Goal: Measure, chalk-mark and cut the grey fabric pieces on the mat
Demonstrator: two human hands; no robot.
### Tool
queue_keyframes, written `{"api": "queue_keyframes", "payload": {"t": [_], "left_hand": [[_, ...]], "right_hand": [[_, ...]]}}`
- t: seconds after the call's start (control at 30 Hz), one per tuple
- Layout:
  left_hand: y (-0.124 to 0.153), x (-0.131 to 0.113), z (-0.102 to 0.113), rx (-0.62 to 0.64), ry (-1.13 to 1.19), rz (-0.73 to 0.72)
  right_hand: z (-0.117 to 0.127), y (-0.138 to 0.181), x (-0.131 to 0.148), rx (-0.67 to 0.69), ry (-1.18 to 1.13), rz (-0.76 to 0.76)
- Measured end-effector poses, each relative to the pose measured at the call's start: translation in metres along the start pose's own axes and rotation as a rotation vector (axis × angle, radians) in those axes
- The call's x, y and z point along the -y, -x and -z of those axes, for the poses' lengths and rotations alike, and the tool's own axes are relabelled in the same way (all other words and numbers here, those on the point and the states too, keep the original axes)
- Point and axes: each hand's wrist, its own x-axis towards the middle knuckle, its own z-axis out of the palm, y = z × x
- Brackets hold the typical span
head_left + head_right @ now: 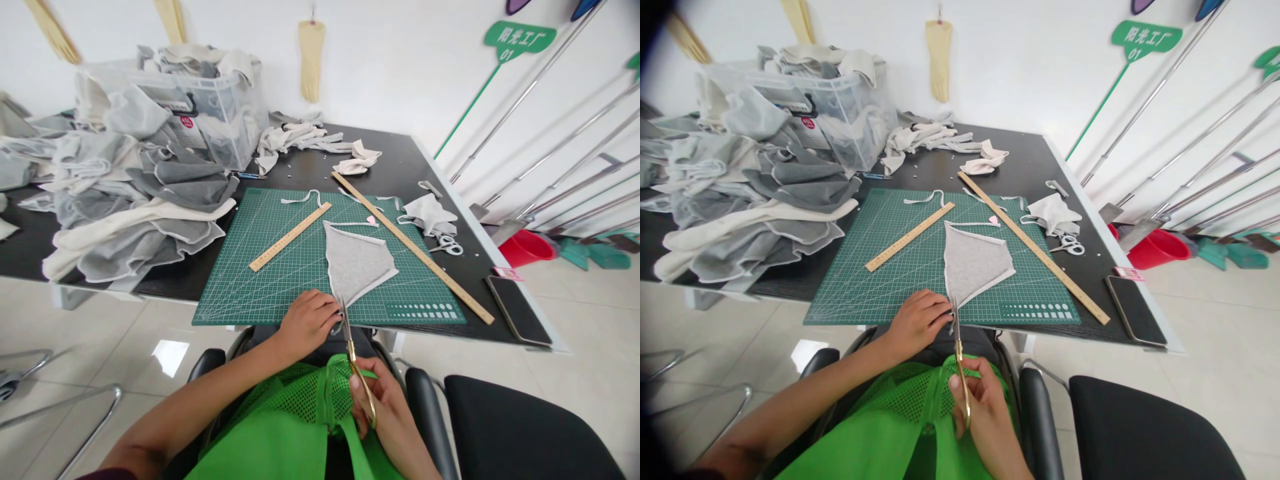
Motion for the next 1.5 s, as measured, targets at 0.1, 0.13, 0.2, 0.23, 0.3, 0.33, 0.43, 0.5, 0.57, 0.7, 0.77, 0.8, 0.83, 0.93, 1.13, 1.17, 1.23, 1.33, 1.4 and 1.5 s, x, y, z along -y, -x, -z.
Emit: {"api": "queue_keyframes", "payload": {"t": [0.1, 0.13, 0.2, 0.23, 0.3, 0.33, 0.43, 0.5, 0.57, 0.7, 0.77, 0.8, 0.83, 0.93, 1.13, 1.17, 1.23, 1.33, 1.4, 1.5], "left_hand": [[-0.001, -0.002, -0.002, 0.014, -0.049, 0.0], [0.0, -0.002, -0.003, 0.015, -0.07, -0.012], [0.003, -0.002, -0.005, 0.003, -0.105, -0.049], [0.004, -0.002, -0.006, -0.007, -0.121, -0.07], [0.007, -0.002, -0.007, -0.029, -0.149, -0.105], [0.008, -0.001, -0.008, -0.037, -0.16, -0.116], [0.01, -0.001, -0.008, -0.051, -0.175, -0.126], [0.01, -0.001, -0.008, -0.056, -0.178, -0.13], [0.01, 0.0, -0.008, -0.066, -0.178, -0.134], [0.011, 0.002, -0.009, -0.069, -0.168, -0.137], [0.012, 0.002, -0.009, -0.061, -0.163, -0.134], [0.012, 0.002, -0.009, -0.059, -0.163, -0.133], [0.012, 0.002, -0.009, -0.058, -0.164, -0.135], [0.012, 0.002, -0.007, -0.072, -0.168, -0.157], [0.013, 0.003, -0.008, -0.083, -0.174, -0.181], [0.014, 0.004, -0.009, -0.078, -0.18, -0.177], [0.016, 0.005, -0.012, -0.07, -0.187, -0.172], [0.017, 0.006, -0.013, -0.071, -0.181, -0.175], [0.016, 0.005, -0.012, -0.085, -0.172, -0.18], [0.015, 0.004, -0.011, -0.115, -0.169, -0.186]], "right_hand": [[0.0, 0.001, -0.002, 0.005, 0.007, 0.005], [0.0, 0.001, -0.002, 0.008, 0.008, 0.005], [0.001, 0.0, -0.001, 0.012, 0.008, 0.005], [0.001, 0.0, -0.001, 0.012, 0.007, 0.006], [0.002, -0.001, -0.001, 0.015, 0.008, 0.005], [0.002, -0.002, -0.001, 0.014, 0.008, 0.005], [0.004, -0.005, -0.003, 0.014, 0.001, 0.014], [0.004, -0.007, -0.004, 0.026, -0.012, 0.028], [0.004, -0.01, -0.005, 0.04, -0.026, 0.039], [0.003, -0.013, -0.005, 0.038, -0.036, 0.04], [0.002, -0.014, -0.005, 0.037, -0.051, 0.038], [0.002, -0.014, -0.005, 0.039, -0.059, 0.042], [0.003, -0.015, -0.005, 0.04, -0.063, 0.047], [0.003, -0.016, -0.006, 0.044, -0.059, 0.064], [0.0, -0.019, -0.005, 0.039, -0.059, 0.074], [-0.001, -0.019, -0.005, 0.038, -0.059, 0.073], [-0.001, -0.019, -0.006, 0.038, -0.061, 0.072], [-0.002, -0.019, -0.006, 0.033, -0.058, 0.08], [-0.002, -0.018, -0.006, 0.028, -0.055, 0.083], [-0.004, -0.016, -0.004, 0.025, -0.074, 0.071]]}}
